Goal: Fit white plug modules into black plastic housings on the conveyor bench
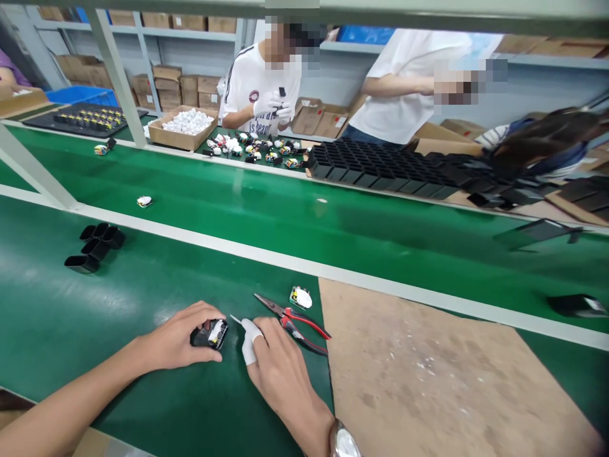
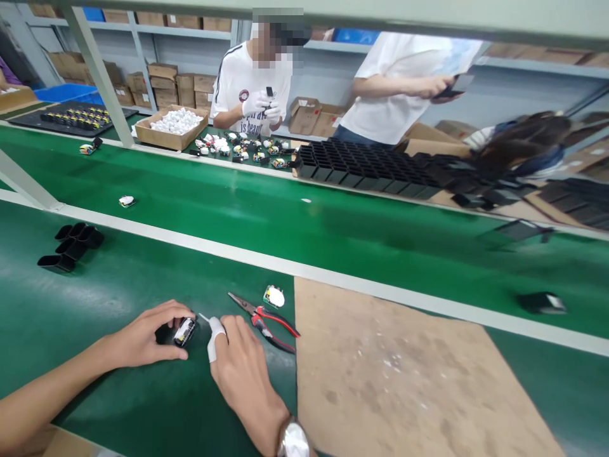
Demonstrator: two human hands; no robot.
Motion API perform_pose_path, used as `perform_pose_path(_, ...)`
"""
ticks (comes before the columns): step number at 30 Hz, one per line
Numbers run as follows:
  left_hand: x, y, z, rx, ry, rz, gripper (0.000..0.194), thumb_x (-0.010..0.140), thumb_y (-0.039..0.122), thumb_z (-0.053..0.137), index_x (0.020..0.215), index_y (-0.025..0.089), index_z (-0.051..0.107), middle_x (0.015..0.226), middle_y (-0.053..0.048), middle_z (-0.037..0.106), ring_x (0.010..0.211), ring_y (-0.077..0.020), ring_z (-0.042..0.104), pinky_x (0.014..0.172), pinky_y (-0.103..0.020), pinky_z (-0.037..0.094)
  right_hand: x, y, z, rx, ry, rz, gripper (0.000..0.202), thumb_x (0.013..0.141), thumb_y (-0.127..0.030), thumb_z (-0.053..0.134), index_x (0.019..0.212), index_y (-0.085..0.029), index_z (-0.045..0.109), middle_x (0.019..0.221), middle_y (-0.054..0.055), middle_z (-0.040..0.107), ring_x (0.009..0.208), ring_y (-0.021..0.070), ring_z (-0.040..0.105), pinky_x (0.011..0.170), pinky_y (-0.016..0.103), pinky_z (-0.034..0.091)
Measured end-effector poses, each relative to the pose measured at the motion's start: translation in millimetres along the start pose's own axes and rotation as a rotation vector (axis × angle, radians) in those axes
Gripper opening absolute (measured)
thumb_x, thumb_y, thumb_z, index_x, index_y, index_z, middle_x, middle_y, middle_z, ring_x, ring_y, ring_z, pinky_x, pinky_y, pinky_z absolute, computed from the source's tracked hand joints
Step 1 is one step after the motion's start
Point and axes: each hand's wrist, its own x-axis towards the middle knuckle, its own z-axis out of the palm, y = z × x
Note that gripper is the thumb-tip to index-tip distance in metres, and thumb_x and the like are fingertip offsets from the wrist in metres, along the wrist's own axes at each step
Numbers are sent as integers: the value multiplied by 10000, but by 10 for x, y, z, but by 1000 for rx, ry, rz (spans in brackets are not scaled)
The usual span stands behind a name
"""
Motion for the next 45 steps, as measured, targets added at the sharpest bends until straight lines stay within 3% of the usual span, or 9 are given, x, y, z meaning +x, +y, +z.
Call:
perform_pose_path(4,-1,-22,37,-14,36,64,553,895,461,838,1343,233,607,1172,-93,654,977,-220,645,859,-339,574,11,-49,-77,79,52,-24,211,984,-70,450,898,-188,601,1015,113,628,740,193,559,561,319,458)
perform_pose_path(16,11,-39,56,-2,58,93,583,860,513,859,1311,228,626,1110,-84,652,941,-217,630,821,-332,568,8,-42,-61,-5,-20,-50,230,879,-28,458,797,-211,570,957,99,605,727,203,552,563,321,463)
perform_pose_path(31,28,-44,59,-30,40,192,611,919,390,827,1444,218,567,1227,-147,690,1110,-289,647,956,-447,565,44,-69,-139,25,-36,-144,249,856,-17,465,745,-220,558,977,104,625,767,226,535,568,368,409)
perform_pose_path(45,38,-34,51,-34,46,205,614,915,386,837,1440,224,564,1224,-134,680,1102,-275,634,952,-424,547,22,24,-131,-6,1,-115,252,891,-38,469,734,-217,555,970,104,632,790,216,548,609,350,414)
